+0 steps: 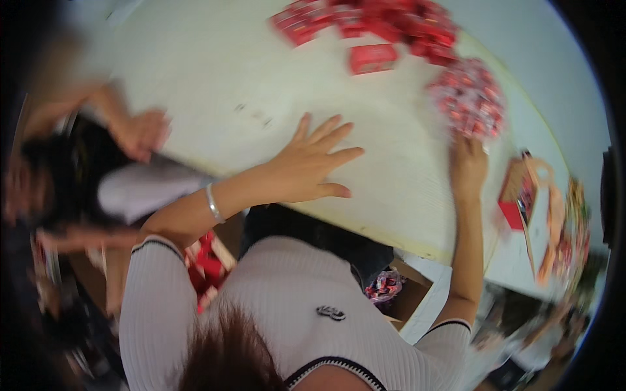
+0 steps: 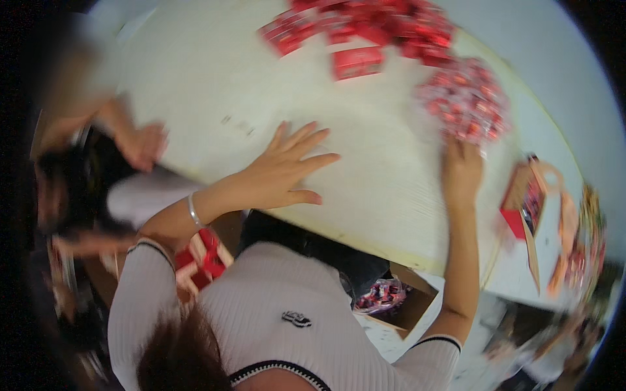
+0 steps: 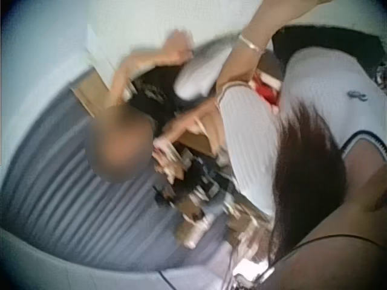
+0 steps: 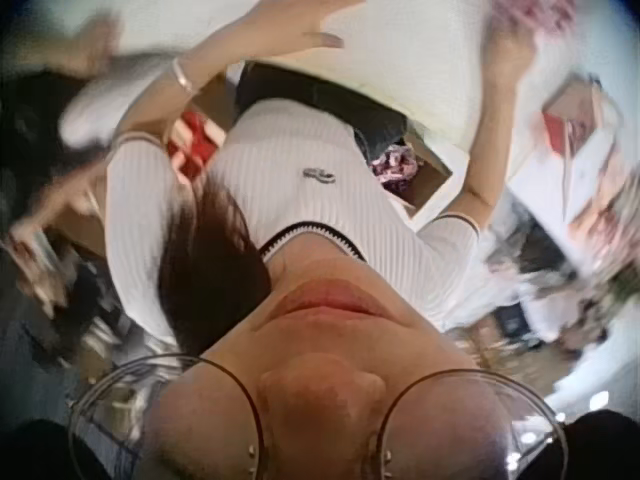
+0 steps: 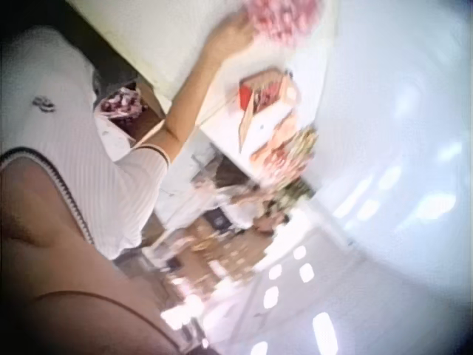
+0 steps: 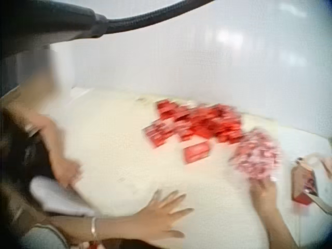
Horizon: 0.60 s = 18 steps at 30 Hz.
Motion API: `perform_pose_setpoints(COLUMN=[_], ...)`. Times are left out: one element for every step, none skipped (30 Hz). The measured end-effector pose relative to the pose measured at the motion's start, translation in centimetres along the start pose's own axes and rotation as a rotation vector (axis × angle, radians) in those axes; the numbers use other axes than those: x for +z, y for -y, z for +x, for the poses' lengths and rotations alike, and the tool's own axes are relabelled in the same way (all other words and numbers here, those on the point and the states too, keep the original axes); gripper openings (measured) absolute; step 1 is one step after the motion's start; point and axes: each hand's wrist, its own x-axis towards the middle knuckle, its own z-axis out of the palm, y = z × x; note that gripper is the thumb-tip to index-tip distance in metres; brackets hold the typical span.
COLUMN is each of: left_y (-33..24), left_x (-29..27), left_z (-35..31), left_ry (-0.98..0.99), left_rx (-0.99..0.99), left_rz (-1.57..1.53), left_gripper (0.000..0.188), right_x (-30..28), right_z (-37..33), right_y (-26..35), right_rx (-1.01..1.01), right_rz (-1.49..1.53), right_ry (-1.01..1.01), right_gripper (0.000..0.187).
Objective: The person folds flat red cardboard pieces into small boxes, places a wrapped candy inside each box, and closes the flaps. The finished boxes are stacked on the table.
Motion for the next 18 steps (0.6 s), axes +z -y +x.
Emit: perform_pose_setpoints(left_y=[-0.8, -1.3, -1.6, -1.7, -1.8, -2.4, -2.7, -2.8, -2.8, -2.8, -2.7, -2.5, -2.5, -2.1, -2.1, -2.2, -2.1, -2.2], left_x=[0.4, 1.4, 2.2, 2.9, 3.6, 3.9, 3.8, 3.9, 3.8, 3.5, 3.2, 2.9, 2.8, 2.5, 2.3, 1.9, 1.4, 1.2], left_z=[-1.5, -2.5, -2.8, -2.7, -3.2, -3.8, -3.9, -4.1, -4.3, -4.0, -3.7, -3.6, -3.5, -2.9, -3.0, -2.8, -2.6, -2.9], left_ry=[-0.021, -0.077, -0.138, -0.195, -0.25, -0.281, -0.309, -0.341, -0.336, -0.327, -0.316, -0.307, -0.298, -0.29, -0.287, -0.234, -0.202, -0.199], left_rx=[-0.039, -0.122, -0.132, -0.135, -0.16, -0.213, -0.245, -0.26, -0.279, -0.281, -0.278, -0.298, -0.306, -0.285, -0.298, -0.333, -0.344, -0.346], left_rz=[-0.017, -0.039, -0.034, -0.023, -0.014, -0.019, -0.031, -0.042, -0.057, -0.068, -0.08, -0.072, -0.071, -0.071, -0.082, -0.085, -0.072, -0.069], left_gripper=[0.067, 0.066, 0.065, 0.065, 0.064, 0.063, 0.062, 0.061, 0.06, 0.058, 0.057, 0.056, 0.056, 0.055, 0.054, 0.054, 0.053, 0.053], right_x=[0.1, 0.2, 1.1, 0.5, 0.7, 0.7, 0.2, -1.0, -1.3, -1.5, -1.5, -1.5, -1.3, -1.1, -0.7, -0.5, -0.6, -0.6], right_z=[-0.2, -0.4, -1.2, -1.5, -1.5, -1.6, -1.3, -0.7, -0.8, -1.0, -1.1, -1.1, -1.0, -0.7, -0.4, 0.0, 0.2, 0.3], right_y=[-0.5, -0.8, -2.7, -2.8, -2.4, -2.1, -1.0, 0.9, 1.2, 0.7, 0.4, 0.4, 0.3, 0.1, 0.2, 1.0, 1.7, 2.1], right_rx=[-0.001, 0.026, -0.023, 0.005, 0.084, 0.068, 0.04, 0.075, 0.098, 0.132, 0.17, 0.209, 0.135, 0.08, 0.025, 0.016, 0.0, 0.049], right_rz=[0.0, 0.028, 0.069, 0.07, 0.219, 0.246, 0.299, 0.357, 0.341, 0.317, 0.289, 0.316, 0.291, 0.248, 0.205, 0.172, 0.138, 0.117], right_ry=[-0.008, -0.029, -0.125, -0.132, -0.13, -0.156, -0.2, -0.229, -0.153, -0.086, -0.017, 0.079, 0.103, 0.117, 0.134, 0.112, 0.103, 0.135], right_gripper=[0.033, 0.034, 0.036, 0.034, 0.03, 0.026, 0.025, 0.024, 0.024, 0.024, 0.024, 0.023, 0.024, 0.026, 0.028, 0.031, 0.035, 0.037])
